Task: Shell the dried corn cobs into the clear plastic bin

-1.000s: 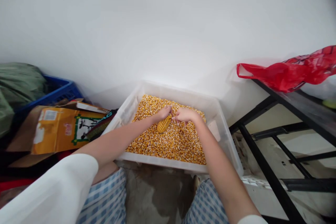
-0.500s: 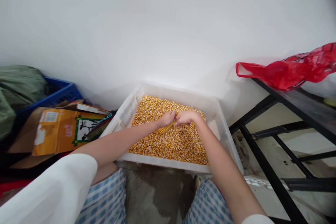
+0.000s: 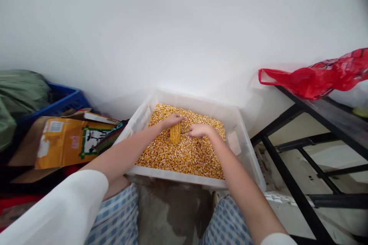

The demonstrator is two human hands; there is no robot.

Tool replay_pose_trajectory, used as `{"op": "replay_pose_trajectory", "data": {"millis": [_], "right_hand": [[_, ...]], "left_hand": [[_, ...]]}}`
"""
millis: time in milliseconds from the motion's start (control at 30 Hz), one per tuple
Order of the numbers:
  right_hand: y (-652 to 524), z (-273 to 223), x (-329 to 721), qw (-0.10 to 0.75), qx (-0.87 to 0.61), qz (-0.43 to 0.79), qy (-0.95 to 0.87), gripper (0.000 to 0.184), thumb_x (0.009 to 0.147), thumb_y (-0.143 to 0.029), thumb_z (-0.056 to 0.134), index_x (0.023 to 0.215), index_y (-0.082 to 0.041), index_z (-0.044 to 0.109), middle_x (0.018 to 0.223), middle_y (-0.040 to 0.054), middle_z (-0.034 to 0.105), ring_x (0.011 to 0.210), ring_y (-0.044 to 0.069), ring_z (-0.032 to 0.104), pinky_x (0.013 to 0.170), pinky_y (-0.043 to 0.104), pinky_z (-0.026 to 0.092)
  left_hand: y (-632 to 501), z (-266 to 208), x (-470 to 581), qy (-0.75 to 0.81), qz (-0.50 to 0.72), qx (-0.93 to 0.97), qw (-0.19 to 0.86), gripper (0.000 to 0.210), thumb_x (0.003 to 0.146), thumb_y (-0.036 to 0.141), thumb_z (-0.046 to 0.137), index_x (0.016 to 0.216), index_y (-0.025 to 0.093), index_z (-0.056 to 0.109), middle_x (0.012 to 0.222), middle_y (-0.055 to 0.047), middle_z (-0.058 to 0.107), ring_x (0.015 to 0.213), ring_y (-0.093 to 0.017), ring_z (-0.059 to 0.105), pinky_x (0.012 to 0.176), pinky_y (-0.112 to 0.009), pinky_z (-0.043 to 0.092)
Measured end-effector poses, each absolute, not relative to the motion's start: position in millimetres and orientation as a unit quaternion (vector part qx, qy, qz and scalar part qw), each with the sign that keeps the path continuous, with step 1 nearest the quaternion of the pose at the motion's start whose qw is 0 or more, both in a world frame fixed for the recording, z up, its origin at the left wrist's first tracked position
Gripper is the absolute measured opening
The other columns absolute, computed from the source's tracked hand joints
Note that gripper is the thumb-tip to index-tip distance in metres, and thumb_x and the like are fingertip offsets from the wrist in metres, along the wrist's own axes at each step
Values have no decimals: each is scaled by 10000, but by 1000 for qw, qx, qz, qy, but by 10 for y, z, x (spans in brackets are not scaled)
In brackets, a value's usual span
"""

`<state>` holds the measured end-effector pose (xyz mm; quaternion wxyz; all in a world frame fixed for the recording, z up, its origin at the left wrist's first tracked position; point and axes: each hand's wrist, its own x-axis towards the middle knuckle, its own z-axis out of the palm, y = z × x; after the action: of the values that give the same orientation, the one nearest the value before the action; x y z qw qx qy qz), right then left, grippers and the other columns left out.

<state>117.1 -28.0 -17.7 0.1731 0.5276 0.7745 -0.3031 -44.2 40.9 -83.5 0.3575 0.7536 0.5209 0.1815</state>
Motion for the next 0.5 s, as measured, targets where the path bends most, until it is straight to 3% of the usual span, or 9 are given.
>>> {"op": "replay_pose_trajectory", "data": {"millis": [167, 333, 500], "right_hand": [[-310, -332, 1052, 147, 526, -200, 813, 373, 816, -393, 367, 903, -125, 611, 826, 79, 628, 618, 116, 559, 535, 180, 404], [-311, -330, 1041, 142, 520, -166, 826, 369, 826, -395, 374, 908, -141, 629, 864, 80, 635, 710, 128, 574, 602, 179, 385], [-329, -372, 1040, 175, 517, -184, 818, 316, 798, -366, 418, 880, -163, 645, 817, 58, 647, 600, 108, 569, 559, 176, 385]], "left_hand": [[455, -888, -497, 488, 208, 768, 360, 373, 589, 462, 583, 743, 123, 609, 689, -18, 603, 686, -153, 537, 591, -219, 386], [483, -891, -485, 450, 204, 778, 387, 311, 616, 362, 559, 815, 127, 603, 795, -23, 623, 795, -161, 556, 721, -226, 411], [507, -928, -472, 420, 184, 799, 389, 292, 635, 314, 500, 845, 132, 590, 819, -18, 628, 811, -157, 561, 742, -227, 420]]}}
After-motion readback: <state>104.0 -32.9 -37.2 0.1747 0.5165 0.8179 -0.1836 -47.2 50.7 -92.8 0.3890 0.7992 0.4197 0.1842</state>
